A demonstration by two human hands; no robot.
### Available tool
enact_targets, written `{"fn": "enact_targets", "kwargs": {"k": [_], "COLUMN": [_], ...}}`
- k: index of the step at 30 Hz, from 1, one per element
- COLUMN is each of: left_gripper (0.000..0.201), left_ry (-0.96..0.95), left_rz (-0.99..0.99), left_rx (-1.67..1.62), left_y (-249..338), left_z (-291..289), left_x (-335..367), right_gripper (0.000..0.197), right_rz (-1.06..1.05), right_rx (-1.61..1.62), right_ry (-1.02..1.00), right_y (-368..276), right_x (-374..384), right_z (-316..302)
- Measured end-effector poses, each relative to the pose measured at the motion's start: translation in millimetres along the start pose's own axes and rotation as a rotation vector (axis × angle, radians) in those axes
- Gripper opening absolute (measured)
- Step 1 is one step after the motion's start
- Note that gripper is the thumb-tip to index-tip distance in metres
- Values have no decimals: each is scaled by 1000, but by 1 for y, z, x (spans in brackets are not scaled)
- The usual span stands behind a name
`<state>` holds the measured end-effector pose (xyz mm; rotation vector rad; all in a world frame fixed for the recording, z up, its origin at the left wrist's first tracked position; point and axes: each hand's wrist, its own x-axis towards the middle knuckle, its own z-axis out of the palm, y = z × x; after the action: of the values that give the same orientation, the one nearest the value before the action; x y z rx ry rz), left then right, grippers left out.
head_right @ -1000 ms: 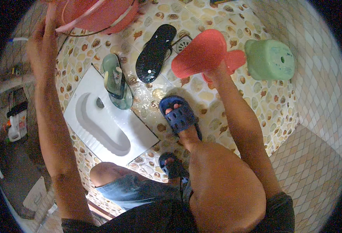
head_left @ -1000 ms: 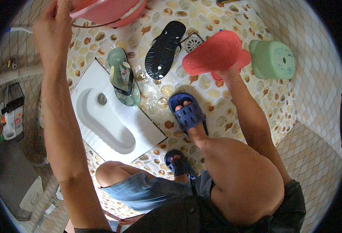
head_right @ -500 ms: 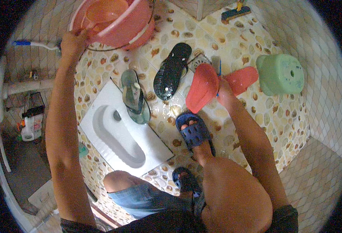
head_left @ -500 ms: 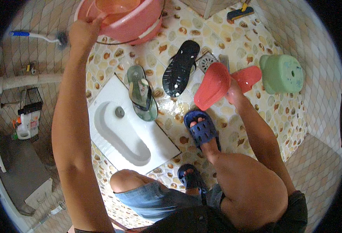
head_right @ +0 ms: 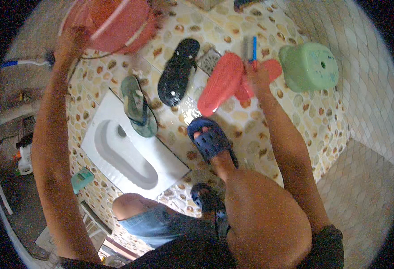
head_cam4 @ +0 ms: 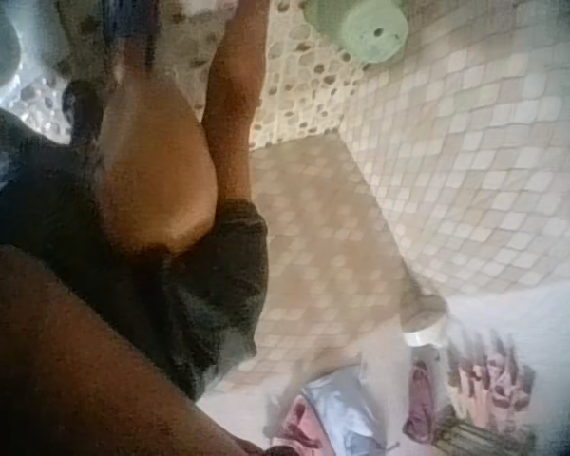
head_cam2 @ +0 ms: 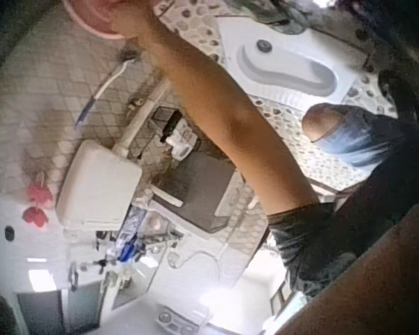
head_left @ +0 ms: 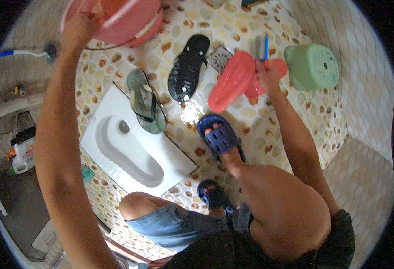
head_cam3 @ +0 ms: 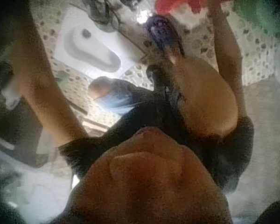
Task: The person cleans sandals on a tiled bathroom floor by scrubbing them with a brush and rinsing them with water scooped from a bucket.
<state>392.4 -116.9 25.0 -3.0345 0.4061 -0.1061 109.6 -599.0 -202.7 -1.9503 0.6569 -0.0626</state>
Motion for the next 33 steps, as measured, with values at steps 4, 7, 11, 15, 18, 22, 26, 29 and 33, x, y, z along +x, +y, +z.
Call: {"fn": "enact_targets", "kwargs": {"k": [4, 7, 11, 15, 18, 22, 26, 29, 33], "left_gripper": [40, 41, 50, 50, 55, 61, 57, 50, 43], "left_ry": [24, 23, 62, 126, 117, 57, 27, 173, 108], "left_rz": [-58, -35, 85, 77, 73, -156, 10, 505, 301], "left_rx": [78, 104, 148, 71, -143, -258, -221, 362, 181], "left_y": [7, -16, -24, -46, -75, -57, -70, -104, -54], "left_z": [-1, 5, 10, 29, 24, 31, 33, 33, 46], "left_x": [-11, -8, -2, 5, 10, 1, -1, 7, -1], "right_gripper": [29, 34, 37, 37, 40, 47, 42, 43, 49], "right_rz": [-284, -282, -195, -31, 9, -118, -225, -334, -319], "right_rx": [-394, -360, -409, -482, -338, -430, -547, -444, -398], "right_ry": [68, 1, 29, -164, -264, -291, -367, -364, -257], "right_y": [-38, -62, -76, -73, -53, -58, -67, -72, -34], "right_x": [-23, -49, -45, -27, -20, -15, -6, -15, -29], "right_z": [-20, -4, 4, 0, 2, 10, 22, 53, 49]}}
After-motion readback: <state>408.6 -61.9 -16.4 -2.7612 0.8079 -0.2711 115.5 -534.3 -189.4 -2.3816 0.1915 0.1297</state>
